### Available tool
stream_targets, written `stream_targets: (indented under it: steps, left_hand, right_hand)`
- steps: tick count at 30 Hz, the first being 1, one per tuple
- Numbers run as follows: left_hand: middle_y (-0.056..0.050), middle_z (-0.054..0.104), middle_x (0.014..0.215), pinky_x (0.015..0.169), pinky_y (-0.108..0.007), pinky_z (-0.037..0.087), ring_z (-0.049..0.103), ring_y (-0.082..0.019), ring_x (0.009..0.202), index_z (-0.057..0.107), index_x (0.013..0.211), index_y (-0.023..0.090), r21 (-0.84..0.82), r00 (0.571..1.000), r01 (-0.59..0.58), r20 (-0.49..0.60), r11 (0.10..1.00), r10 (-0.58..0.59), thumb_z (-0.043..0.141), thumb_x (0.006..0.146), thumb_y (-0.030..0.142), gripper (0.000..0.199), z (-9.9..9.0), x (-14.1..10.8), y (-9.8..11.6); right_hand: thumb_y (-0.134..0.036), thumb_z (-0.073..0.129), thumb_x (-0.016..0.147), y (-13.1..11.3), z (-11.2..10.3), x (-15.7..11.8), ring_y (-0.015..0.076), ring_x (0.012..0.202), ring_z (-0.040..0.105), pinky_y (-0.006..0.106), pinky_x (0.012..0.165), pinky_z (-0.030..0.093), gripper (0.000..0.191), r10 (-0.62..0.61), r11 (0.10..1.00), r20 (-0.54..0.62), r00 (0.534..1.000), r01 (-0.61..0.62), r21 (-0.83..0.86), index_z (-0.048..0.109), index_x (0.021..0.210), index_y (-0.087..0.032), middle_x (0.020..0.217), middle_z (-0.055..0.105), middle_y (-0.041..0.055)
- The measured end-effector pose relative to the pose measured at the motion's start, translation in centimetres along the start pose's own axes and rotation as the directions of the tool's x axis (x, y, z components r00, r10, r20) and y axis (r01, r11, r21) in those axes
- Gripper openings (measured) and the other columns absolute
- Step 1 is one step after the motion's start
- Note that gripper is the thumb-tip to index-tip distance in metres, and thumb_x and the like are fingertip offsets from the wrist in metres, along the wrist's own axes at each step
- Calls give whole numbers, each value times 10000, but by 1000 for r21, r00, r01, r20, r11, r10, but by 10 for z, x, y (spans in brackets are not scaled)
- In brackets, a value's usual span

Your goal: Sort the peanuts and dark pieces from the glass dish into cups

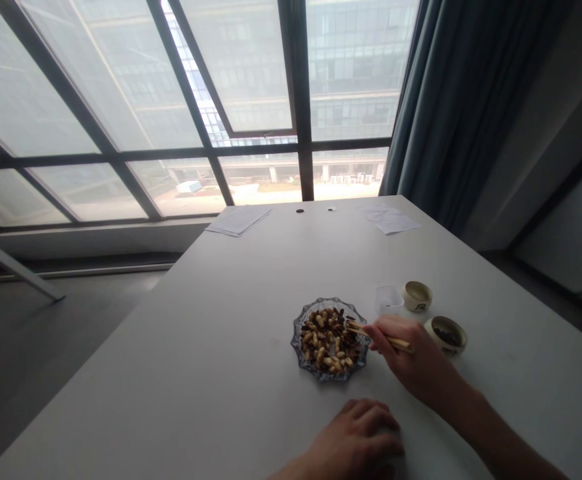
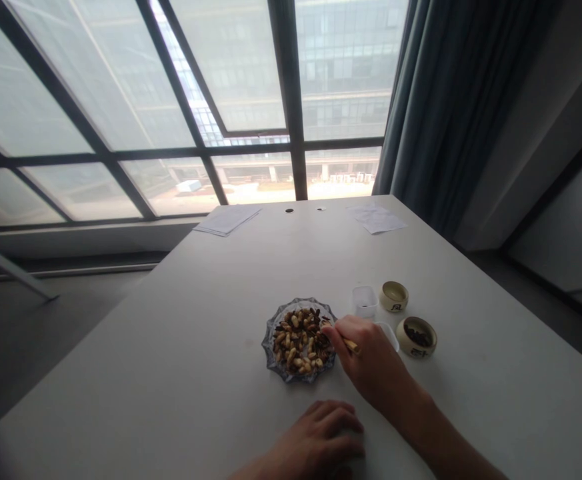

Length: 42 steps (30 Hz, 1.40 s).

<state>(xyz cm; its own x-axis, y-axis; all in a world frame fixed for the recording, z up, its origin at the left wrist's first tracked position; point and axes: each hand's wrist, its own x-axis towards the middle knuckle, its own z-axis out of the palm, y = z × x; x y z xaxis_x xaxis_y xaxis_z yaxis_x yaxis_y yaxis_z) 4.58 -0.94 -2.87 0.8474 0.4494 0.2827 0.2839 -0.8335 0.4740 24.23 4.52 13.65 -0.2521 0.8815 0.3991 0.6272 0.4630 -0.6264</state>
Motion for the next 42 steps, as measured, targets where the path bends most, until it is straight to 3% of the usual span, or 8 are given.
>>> stream_targets:
  steps: [13, 19, 31, 34, 38, 40, 42]
  left_hand:
    - [-43, 741, 1442, 1255, -388, 477, 649, -274, 1429, 700, 1309, 282, 22, 998, 20, 55, 1000, -21, 832, 1060, 333, 287, -6, 2, 4]
    - [-26, 740, 1439, 1243, -362, 483, 654, -250, 1422, 704, 1280, 276, 33, 1000, -5, 1, 999, 5, 822, 1058, 321, 255, -4, 2, 2]
    - [-26, 752, 1415, 1238, -358, 487, 664, -249, 1407, 710, 1269, 274, 30, 999, -16, -37, 999, 17, 808, 1070, 328, 229, -5, 1, 4]
    - [-25, 750, 1421, 1240, -356, 486, 658, -248, 1417, 706, 1275, 274, 32, 998, -24, -53, 999, 25, 802, 1068, 318, 232, -5, 0, 4]
    - [-25, 747, 1420, 1242, -354, 490, 661, -246, 1410, 701, 1280, 267, 32, 999, -22, -39, 999, 23, 814, 1059, 316, 254, -5, 0, 3]
    - [-30, 746, 1412, 1243, -352, 493, 664, -246, 1404, 702, 1274, 259, 33, 999, -21, -27, 999, 22, 827, 1046, 309, 265, -6, 1, 3]
    - [-33, 745, 1411, 1245, -351, 494, 666, -243, 1403, 704, 1267, 257, 31, 1000, -16, -24, 999, 17, 834, 1034, 290, 269, -6, 0, 3]
  right_hand:
    - [-541, 461, 1211, 3, 3, -1, 200, 733, 693, 313, 693, 482, 564, -41, 999, 68, 997, 40, 10, 673, 789, -232, 810, 750, 57]
    - [-583, 429, 1208, 9, 9, 0, 212, 746, 690, 336, 720, 478, 599, -29, 1000, 100, 995, 28, 8, 670, 792, -226, 833, 747, 72]
    - [-521, 438, 1217, 8, 9, 3, 179, 614, 646, 324, 627, 446, 615, -56, 997, -5, 998, 57, 47, 628, 713, -225, 684, 697, 42]
    - [-502, 469, 1211, -3, -5, 2, 179, 609, 657, 323, 613, 465, 592, -69, 996, -50, 996, 72, 59, 667, 729, -220, 680, 700, 41]
    - [-495, 563, 1181, -12, -46, -4, 196, 637, 736, 326, 623, 535, 496, -17, 994, -181, 983, 35, 100, 768, 815, -230, 747, 785, 52]
    - [-516, 627, 1151, -9, -70, -7, 225, 690, 798, 343, 649, 585, 433, 60, 996, -299, 952, -36, 85, 806, 866, -245, 824, 842, 66]
    - [-571, 668, 1117, -1, -92, -9, 267, 740, 836, 385, 694, 626, 414, 128, 992, -444, 887, -125, 37, 826, 899, -255, 869, 872, 81]
